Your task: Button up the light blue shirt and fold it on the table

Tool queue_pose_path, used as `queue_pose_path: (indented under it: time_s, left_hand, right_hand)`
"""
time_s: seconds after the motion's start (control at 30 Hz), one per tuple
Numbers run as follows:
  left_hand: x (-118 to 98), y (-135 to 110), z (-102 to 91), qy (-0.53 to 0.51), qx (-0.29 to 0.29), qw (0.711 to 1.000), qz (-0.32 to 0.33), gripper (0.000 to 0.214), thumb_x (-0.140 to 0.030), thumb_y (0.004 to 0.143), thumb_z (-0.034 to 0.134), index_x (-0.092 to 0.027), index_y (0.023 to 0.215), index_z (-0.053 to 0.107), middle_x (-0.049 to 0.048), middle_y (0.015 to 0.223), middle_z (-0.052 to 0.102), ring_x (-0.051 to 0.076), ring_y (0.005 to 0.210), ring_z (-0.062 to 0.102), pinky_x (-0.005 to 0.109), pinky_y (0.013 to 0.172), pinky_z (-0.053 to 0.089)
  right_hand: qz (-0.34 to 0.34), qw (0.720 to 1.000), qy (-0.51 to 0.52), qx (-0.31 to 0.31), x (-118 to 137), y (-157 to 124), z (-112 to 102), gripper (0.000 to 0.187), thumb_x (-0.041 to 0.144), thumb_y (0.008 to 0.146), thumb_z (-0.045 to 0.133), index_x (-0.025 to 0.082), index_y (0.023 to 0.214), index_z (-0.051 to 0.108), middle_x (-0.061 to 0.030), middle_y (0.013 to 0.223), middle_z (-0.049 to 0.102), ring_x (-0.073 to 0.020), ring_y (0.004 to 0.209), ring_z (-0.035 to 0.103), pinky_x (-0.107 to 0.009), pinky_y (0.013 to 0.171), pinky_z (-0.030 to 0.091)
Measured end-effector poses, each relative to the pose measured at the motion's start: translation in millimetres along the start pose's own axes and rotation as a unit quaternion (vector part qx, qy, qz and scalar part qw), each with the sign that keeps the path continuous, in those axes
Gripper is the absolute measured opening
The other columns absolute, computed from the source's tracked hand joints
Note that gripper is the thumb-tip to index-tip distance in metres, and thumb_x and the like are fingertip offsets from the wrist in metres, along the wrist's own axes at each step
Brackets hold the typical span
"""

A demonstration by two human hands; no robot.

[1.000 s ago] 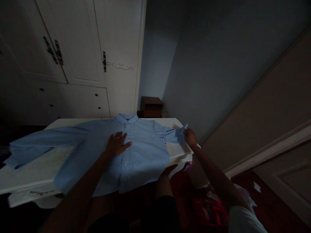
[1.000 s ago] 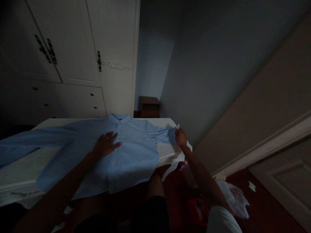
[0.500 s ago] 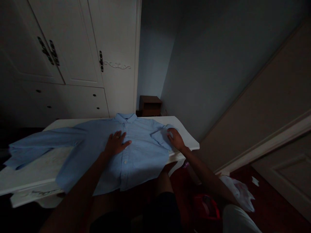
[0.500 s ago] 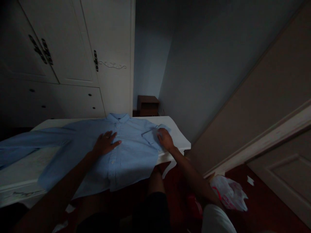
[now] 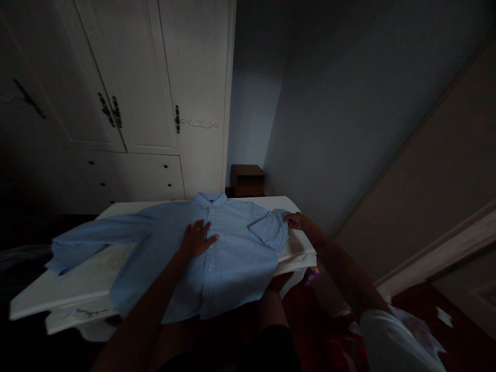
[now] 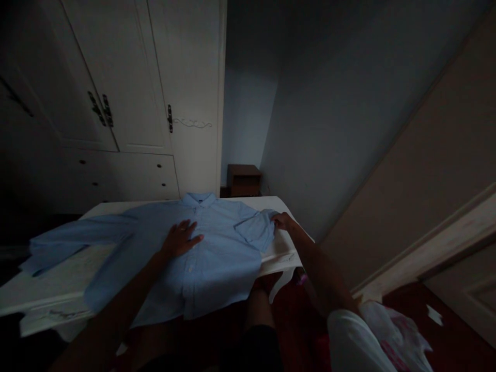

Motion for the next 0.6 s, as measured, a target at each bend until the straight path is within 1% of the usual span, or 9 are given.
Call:
queue_pose_path:
  time_s: [0.07, 0.13, 0.23, 0.3, 0.33, 0.4, 0.47, 0.53, 0.6]
  left_hand:
    - [0, 0, 0.7, -0.008, -0.002, 1.0, -0.001, 0.076, -0.064, 0.091, 0.041, -0.014, 0.148, 0.04, 0.0207, 0.155, 0.034, 0.033, 0.147, 0.025, 0.053, 0.118, 0.014]
    - [1, 1, 1.9, -0.009, 0.001, 1.0, -0.002, 0.076, -0.064, 0.091, 0.041, -0.014, 0.148, 0.04, 0.0205, 0.155, 0.034, 0.034, 0.147, 0.025, 0.054, 0.118, 0.014]
    - [3, 2, 4.9, -0.006, -0.006, 1.0, -0.002, 0.075, -0.065, 0.091, 0.039, -0.016, 0.148, 0.041, 0.0194, 0.155, 0.035, 0.032, 0.147, 0.026, 0.053, 0.118, 0.015]
    - [5, 3, 7.4, -0.004, -0.02, 1.0, 0.003, 0.075, -0.066, 0.09, 0.039, -0.017, 0.147, 0.042, 0.0192, 0.154, 0.036, 0.032, 0.146, 0.028, 0.053, 0.117, 0.016]
    - [5, 3, 8.6, -0.003, -0.026, 1.0, 0.005, 0.075, -0.066, 0.09, 0.04, -0.017, 0.147, 0.043, 0.0193, 0.154, 0.037, 0.032, 0.145, 0.029, 0.053, 0.117, 0.017]
    - [6, 4, 10.7, -0.003, -0.034, 0.999, 0.009, 0.074, -0.065, 0.09, 0.04, -0.017, 0.146, 0.045, 0.0195, 0.153, 0.039, 0.033, 0.145, 0.03, 0.053, 0.116, 0.018]
    - [7, 4, 12.0, -0.002, -0.041, 0.999, 0.013, 0.074, -0.065, 0.09, 0.039, -0.018, 0.146, 0.045, 0.0194, 0.153, 0.039, 0.032, 0.145, 0.03, 0.053, 0.116, 0.019]
    - [7, 5, 13.3, -0.005, -0.047, 0.999, 0.014, 0.076, -0.067, 0.09, 0.037, -0.017, 0.145, 0.046, 0.0195, 0.152, 0.04, 0.033, 0.144, 0.031, 0.053, 0.116, 0.019]
    - [8, 5, 15.5, -0.013, -0.05, 0.999, 0.015, 0.077, -0.068, 0.089, 0.038, -0.016, 0.145, 0.046, 0.0198, 0.151, 0.041, 0.034, 0.143, 0.032, 0.054, 0.116, 0.019]
  right_hand:
    - [-0.01, 1.0, 0.017, -0.021, 16, -4, 0, 0.031, 0.034, 0.095, 0.06, 0.015, 0.119, 0.059, -0.0073, 0.113, 0.063, -0.018, 0.092, 0.065, -0.036, 0.077, 0.057]
    - [-0.046, 0.997, 0.035, -0.051, 43, -9, -6, 0.024, 0.031, 0.095, 0.06, 0.013, 0.111, 0.061, -0.0055, 0.102, 0.065, -0.0145, 0.081, 0.064, -0.03, 0.069, 0.056]
    - [-0.137, 0.984, 0.07, -0.094, 103, -16, -19, 0.004, 0.014, 0.086, 0.062, 0.011, 0.089, 0.06, -0.0007, 0.073, 0.06, -0.0078, 0.058, 0.054, -0.02, 0.052, 0.047]
    - [-0.205, 0.968, 0.087, -0.118, 150, -22, -29, 0.009, 0.012, 0.08, 0.063, 0.016, 0.086, 0.057, 0.0047, 0.068, 0.056, -0.0057, 0.054, 0.051, -0.016, 0.05, 0.043]
    - [-0.252, 0.953, 0.097, -0.139, 175, -26, -34, 0.017, 0.011, 0.075, 0.064, 0.018, 0.088, 0.056, 0.0065, 0.069, 0.056, -0.0051, 0.055, 0.05, -0.015, 0.05, 0.041]
    - [-0.401, 0.887, 0.116, -0.197, 221, -38, -43, 0.035, 0.01, 0.067, 0.066, 0.019, 0.098, 0.053, 0.0057, 0.078, 0.059, -0.0073, 0.062, 0.055, -0.016, 0.051, 0.043]
    - [-0.459, 0.859, 0.111, -0.198, 254, -52, -45, 0.039, 0.013, 0.067, 0.064, 0.021, 0.103, 0.052, 0.0033, 0.086, 0.061, -0.0097, 0.069, 0.058, -0.02, 0.056, 0.048]
    - [-0.478, 0.857, 0.093, -0.168, 273, -68, -39, 0.034, 0.015, 0.067, 0.063, 0.02, 0.1, 0.054, 0.0006, 0.09, 0.062, -0.0116, 0.074, 0.06, -0.024, 0.061, 0.051]
    - [-0.489, 0.863, 0.058, -0.112, 277, -87, -23, 0.027, 0.017, 0.068, 0.063, 0.018, 0.094, 0.056, -0.0014, 0.091, 0.062, -0.0129, 0.076, 0.061, -0.029, 0.066, 0.053]
Point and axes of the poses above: each hand's wrist, its own y-axis towards the middle knuckle, its own z-axis out of the palm, x = y × z, the point moved 2 cm from there along y, towards the middle knuckle
